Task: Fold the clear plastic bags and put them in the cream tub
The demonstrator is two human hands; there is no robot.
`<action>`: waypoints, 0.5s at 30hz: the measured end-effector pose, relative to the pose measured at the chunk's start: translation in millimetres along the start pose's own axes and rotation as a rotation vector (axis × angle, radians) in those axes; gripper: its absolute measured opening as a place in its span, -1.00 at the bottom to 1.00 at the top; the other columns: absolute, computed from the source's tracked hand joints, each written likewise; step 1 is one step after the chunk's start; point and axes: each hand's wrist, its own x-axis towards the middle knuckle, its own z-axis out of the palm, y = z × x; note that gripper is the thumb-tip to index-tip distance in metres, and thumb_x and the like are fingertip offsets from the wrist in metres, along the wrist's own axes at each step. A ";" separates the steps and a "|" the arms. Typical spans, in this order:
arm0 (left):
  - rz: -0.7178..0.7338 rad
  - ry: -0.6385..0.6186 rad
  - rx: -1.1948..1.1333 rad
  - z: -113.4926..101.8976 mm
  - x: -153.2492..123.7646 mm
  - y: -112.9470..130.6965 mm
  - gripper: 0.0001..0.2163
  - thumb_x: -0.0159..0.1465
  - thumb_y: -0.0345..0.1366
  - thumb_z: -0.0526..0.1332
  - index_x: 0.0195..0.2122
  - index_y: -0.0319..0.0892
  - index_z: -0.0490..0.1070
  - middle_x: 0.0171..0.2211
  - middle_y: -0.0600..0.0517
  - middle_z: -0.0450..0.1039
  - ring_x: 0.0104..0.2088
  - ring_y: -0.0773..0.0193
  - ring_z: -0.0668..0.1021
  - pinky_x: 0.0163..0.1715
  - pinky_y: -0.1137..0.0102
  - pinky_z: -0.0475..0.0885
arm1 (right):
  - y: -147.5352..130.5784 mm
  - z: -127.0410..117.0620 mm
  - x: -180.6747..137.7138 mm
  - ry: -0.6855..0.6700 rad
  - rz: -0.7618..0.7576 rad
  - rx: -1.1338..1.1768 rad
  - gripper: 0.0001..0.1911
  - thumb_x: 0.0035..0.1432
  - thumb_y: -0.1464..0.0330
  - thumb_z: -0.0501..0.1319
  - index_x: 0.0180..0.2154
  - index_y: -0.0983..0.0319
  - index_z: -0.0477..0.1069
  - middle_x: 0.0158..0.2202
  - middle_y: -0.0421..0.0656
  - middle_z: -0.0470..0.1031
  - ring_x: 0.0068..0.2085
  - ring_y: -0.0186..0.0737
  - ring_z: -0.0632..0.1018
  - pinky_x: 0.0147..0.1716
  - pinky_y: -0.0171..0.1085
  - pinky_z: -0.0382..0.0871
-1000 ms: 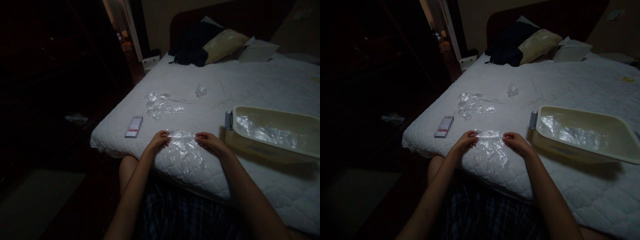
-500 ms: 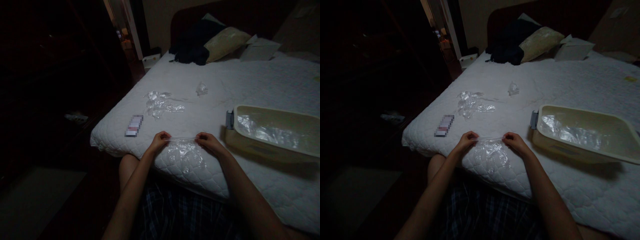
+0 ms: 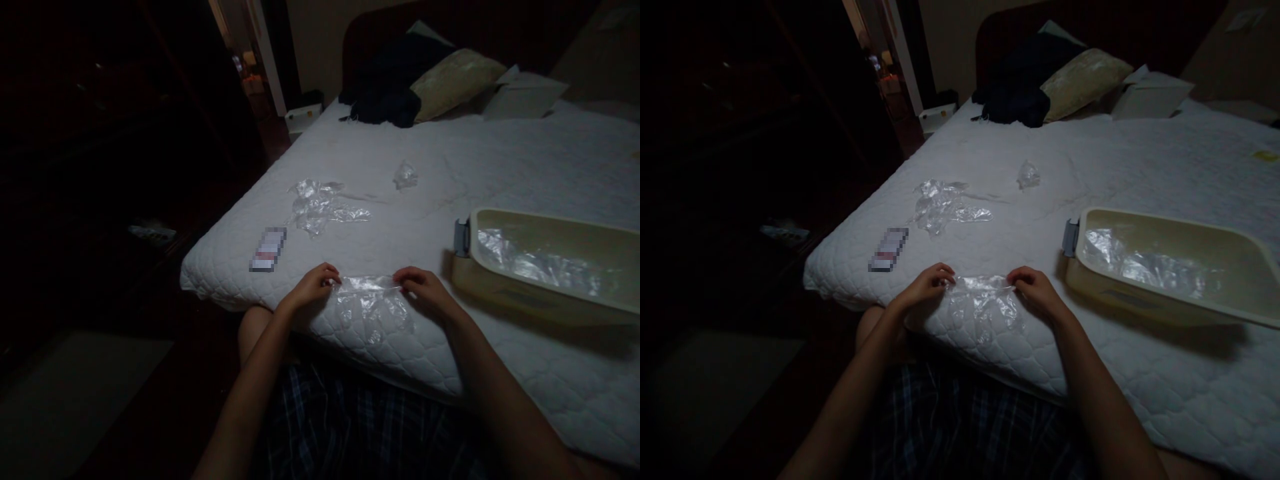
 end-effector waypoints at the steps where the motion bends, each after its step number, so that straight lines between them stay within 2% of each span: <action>1: -0.001 -0.023 0.060 -1.7 -2.2 2.1 -0.69 -0.01 -0.55 0.05 -0.30 -0.18 0.46 -0.14 -0.02 0.31 -0.23 0.31 0.41 -0.22 0.41 0.32 | 0.3 1.3 -0.5 0.017 -0.032 -0.052 -0.86 -0.08 0.33 0.13 -0.44 0.26 0.39 -0.42 -0.14 0.42 -0.38 -0.26 0.42 -0.39 -0.27 0.27; 5: 0.040 -0.055 0.296 -1.1 -9.1 11.8 -0.74 0.02 -0.51 0.06 -0.33 -0.16 0.47 -0.11 -0.01 0.30 -0.13 0.24 0.37 -0.09 0.36 0.27 | -2.8 9.0 -4.3 0.076 -0.198 -0.326 -0.85 -0.02 0.32 0.12 -0.44 0.26 0.39 -0.40 -0.13 0.38 -0.36 -0.25 0.41 -0.35 -0.26 0.29; 8: 0.022 0.039 0.441 5.4 -10.5 22.5 -0.79 0.06 -0.44 0.07 -0.33 -0.17 0.46 -0.13 -0.02 0.29 -0.14 0.24 0.37 -0.10 0.35 0.28 | -8.1 16.5 -9.4 0.071 -0.293 -0.501 -0.85 0.02 0.33 0.09 -0.41 0.25 0.39 -0.33 -0.12 0.33 -0.37 -0.29 0.40 -0.36 -0.30 0.28; 10: 0.003 0.146 0.515 11.5 -8.7 31.0 -0.79 0.07 -0.43 0.07 -0.29 -0.19 0.43 -0.17 -0.04 0.29 -0.17 0.24 0.37 -0.14 0.36 0.30 | -12.1 20.6 -12.4 0.061 -0.303 -0.599 -0.83 0.05 0.33 0.07 -0.38 0.25 0.39 -0.29 -0.12 0.31 -0.37 -0.31 0.39 -0.36 -0.32 0.27; 12: -0.003 0.195 0.585 18.4 -4.6 39.1 -0.81 0.08 -0.42 0.06 -0.30 -0.21 0.40 -0.24 -0.05 0.31 -0.20 0.24 0.37 -0.18 0.37 0.30 | -16.7 23.4 -14.5 0.065 -0.284 -0.697 -0.82 0.06 0.33 0.05 -0.35 0.24 0.39 -0.28 -0.12 0.31 -0.36 -0.31 0.39 -0.36 -0.33 0.26; 15: -0.009 0.092 0.705 29.2 3.1 46.5 -0.85 0.13 -0.39 0.03 -0.39 -0.21 0.39 -0.36 -0.04 0.34 -0.27 0.23 0.38 -0.25 0.36 0.31 | -27.6 26.0 -16.8 0.063 -0.237 -0.837 -0.79 0.08 0.32 0.04 -0.29 0.23 0.37 -0.32 -0.13 0.34 -0.34 -0.27 0.39 -0.37 -0.34 0.22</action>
